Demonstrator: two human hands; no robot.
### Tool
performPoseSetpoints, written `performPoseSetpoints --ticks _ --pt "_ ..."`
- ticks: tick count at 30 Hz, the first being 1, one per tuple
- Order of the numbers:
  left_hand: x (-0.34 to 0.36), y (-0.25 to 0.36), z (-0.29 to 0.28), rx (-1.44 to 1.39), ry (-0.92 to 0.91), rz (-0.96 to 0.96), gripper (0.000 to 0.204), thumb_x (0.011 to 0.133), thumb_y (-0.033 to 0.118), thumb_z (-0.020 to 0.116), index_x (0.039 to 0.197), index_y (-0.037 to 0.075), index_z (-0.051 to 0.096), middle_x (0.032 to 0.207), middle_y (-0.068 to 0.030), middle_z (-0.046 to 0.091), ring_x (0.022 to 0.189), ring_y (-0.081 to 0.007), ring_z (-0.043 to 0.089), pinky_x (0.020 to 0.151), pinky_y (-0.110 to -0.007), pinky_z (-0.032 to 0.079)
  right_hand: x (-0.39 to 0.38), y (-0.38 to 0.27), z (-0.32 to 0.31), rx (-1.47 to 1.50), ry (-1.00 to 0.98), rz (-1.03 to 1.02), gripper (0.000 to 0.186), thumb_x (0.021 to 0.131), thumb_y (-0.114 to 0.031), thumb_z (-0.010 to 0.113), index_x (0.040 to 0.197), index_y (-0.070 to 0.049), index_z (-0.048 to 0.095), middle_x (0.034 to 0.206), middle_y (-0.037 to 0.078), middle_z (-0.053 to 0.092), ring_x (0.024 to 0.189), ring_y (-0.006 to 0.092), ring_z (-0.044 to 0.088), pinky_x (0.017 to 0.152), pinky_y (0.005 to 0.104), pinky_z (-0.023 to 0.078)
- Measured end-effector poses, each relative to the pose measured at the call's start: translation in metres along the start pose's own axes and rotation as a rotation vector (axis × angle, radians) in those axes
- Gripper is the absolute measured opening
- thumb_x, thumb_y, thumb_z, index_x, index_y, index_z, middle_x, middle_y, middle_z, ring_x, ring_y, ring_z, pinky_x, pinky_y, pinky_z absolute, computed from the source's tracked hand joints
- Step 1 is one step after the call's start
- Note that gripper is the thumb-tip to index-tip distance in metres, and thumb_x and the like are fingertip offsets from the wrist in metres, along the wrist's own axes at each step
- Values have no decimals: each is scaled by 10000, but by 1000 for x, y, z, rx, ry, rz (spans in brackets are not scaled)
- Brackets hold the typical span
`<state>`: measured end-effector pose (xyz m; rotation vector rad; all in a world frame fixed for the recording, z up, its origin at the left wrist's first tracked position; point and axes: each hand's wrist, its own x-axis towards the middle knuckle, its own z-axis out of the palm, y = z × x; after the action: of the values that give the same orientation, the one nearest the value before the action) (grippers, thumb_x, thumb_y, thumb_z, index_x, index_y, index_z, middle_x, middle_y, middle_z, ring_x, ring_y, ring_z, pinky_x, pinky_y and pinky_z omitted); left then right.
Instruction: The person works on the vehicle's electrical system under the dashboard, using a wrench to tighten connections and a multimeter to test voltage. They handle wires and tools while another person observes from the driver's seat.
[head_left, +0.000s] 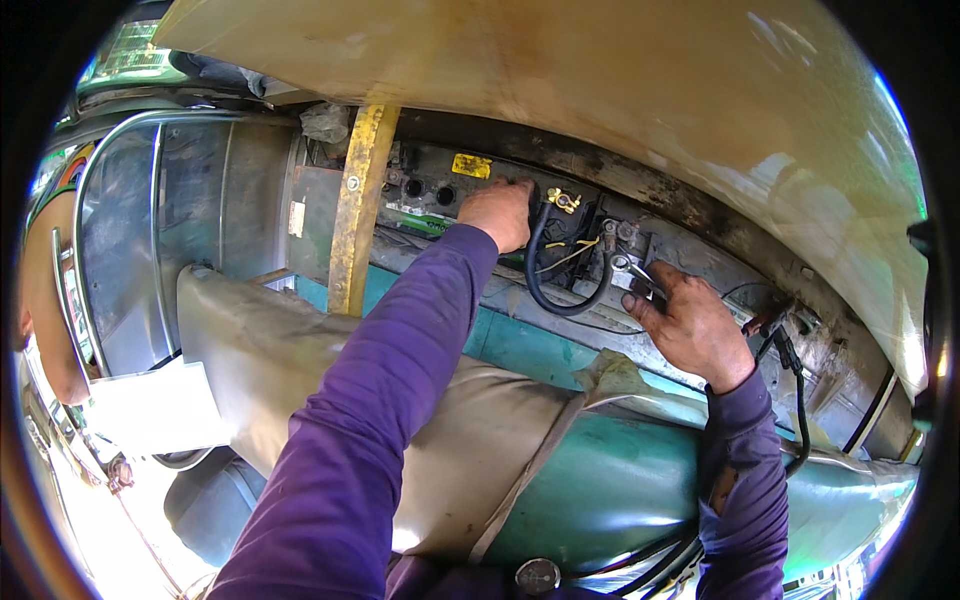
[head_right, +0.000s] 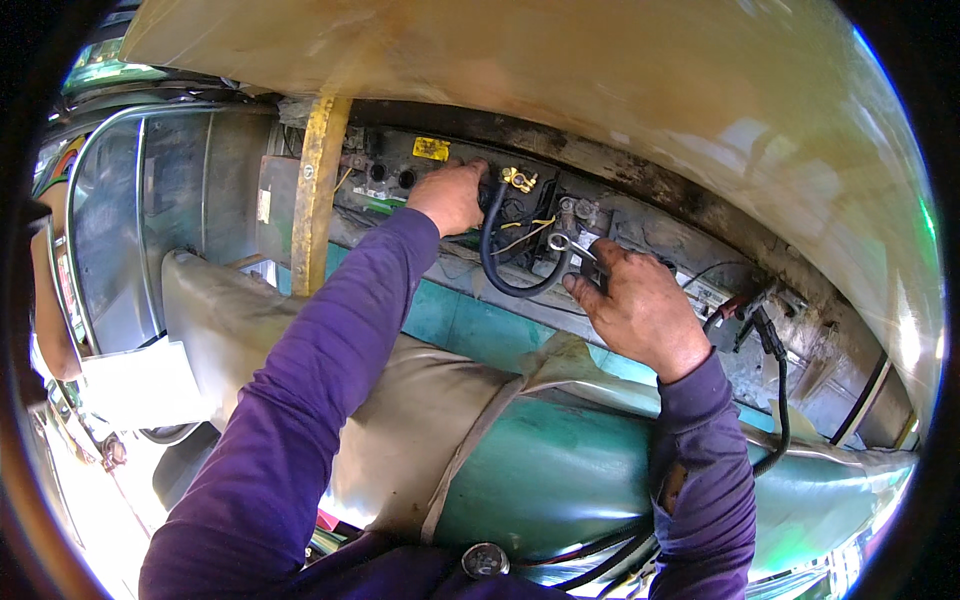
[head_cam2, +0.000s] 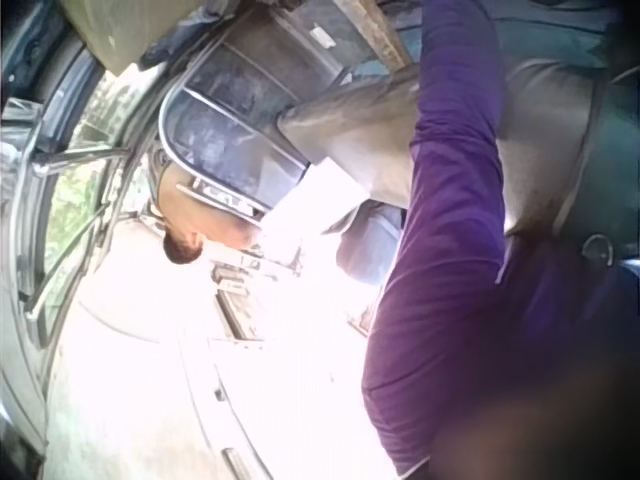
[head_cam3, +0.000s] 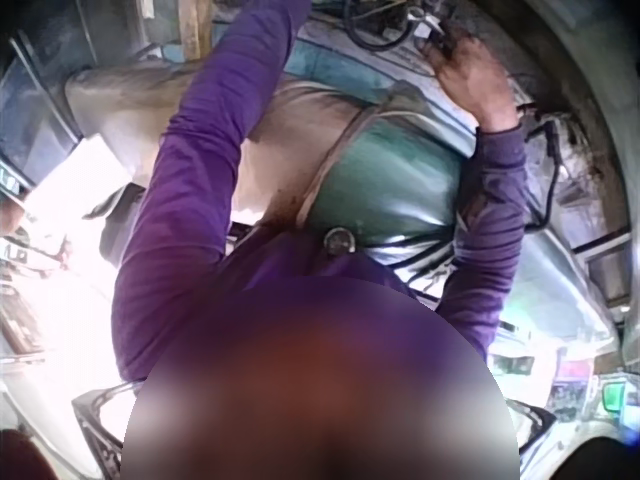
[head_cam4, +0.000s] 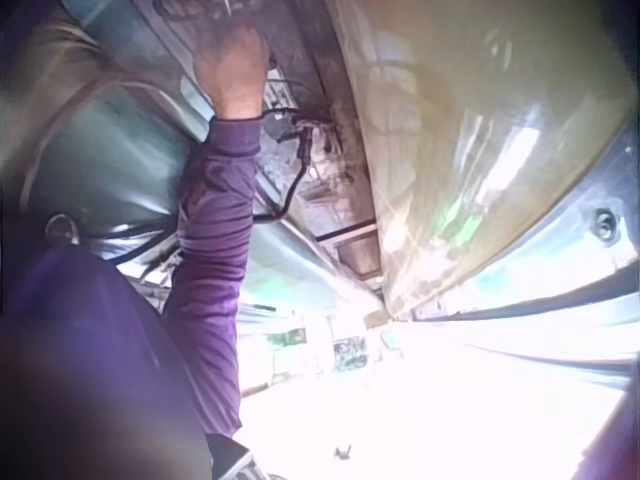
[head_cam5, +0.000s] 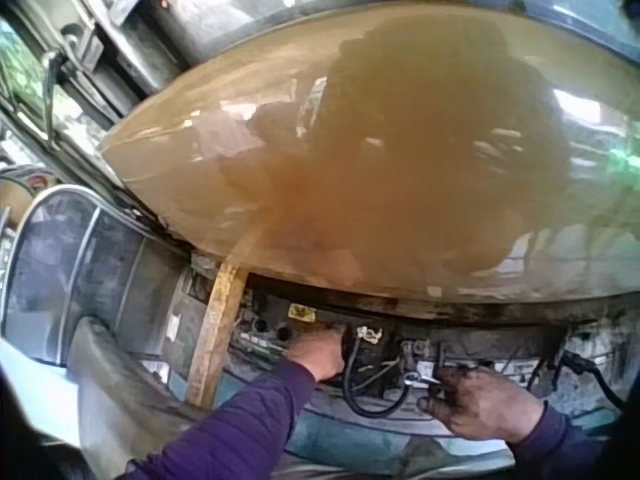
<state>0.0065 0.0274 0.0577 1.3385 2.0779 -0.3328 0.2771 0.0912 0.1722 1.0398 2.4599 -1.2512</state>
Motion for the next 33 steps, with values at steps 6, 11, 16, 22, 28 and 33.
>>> performPoseSetpoints --ticks 6,11,16,22,28,33 --pt "8 -6 -2 -55 -45 -150 542 911 409 688 1206 -46 672 1203 -272 688 1158 -406 660 1006 -460 526 -1 -1 -3 -12 -33 50 424 965 -322 657 1115 74 630 878 314 666 909 500 640 799 526 497" --pt "29 -30 -2 -73 60 -157 521 918 406 678 1149 -61 697 1219 -278 678 1166 -400 652 1018 -446 520 -1 0 0 5 -4 8 419 957 -334 657 1070 68 623 810 299 658 879 491 646 782 550 497" --pt "29 -26 1 -210 -32 -21 571 845 395 732 1198 -50 679 1255 -268 668 1210 -397 630 1049 -422 502 0 -2 -3 9 -51 66 431 965 -326 663 1123 74 626 889 307 676 932 496 648 816 524 508" --pt "15 -10 0 -56 -91 72 652 766 329 795 1286 -26 628 1231 -264 681 1167 -397 652 1011 -428 524 0 -4 -5 -14 -72 82 446 970 -332 666 1152 74 631 961 319 682 986 499 642 841 510 509" --pt "30 -42 -17 -95 38 -107 534 762 341 791 1136 -32 714 1177 -255 706 1111 -388 676 977 -427 535 -1 0 -1 -13 1 1 406 955 -324 662 1087 58 614 787 297 654 878 487 655 784 543 508" --pt "36 -44 -7 -230 5 -56 494 782 353 766 1106 -18 739 1147 -268 706 1083 -389 683 970 -403 533 -1 1 0 10 -4 -5 409 953 -323 665 1082 62 615 803 304 657 878 494 653 781 546 507"
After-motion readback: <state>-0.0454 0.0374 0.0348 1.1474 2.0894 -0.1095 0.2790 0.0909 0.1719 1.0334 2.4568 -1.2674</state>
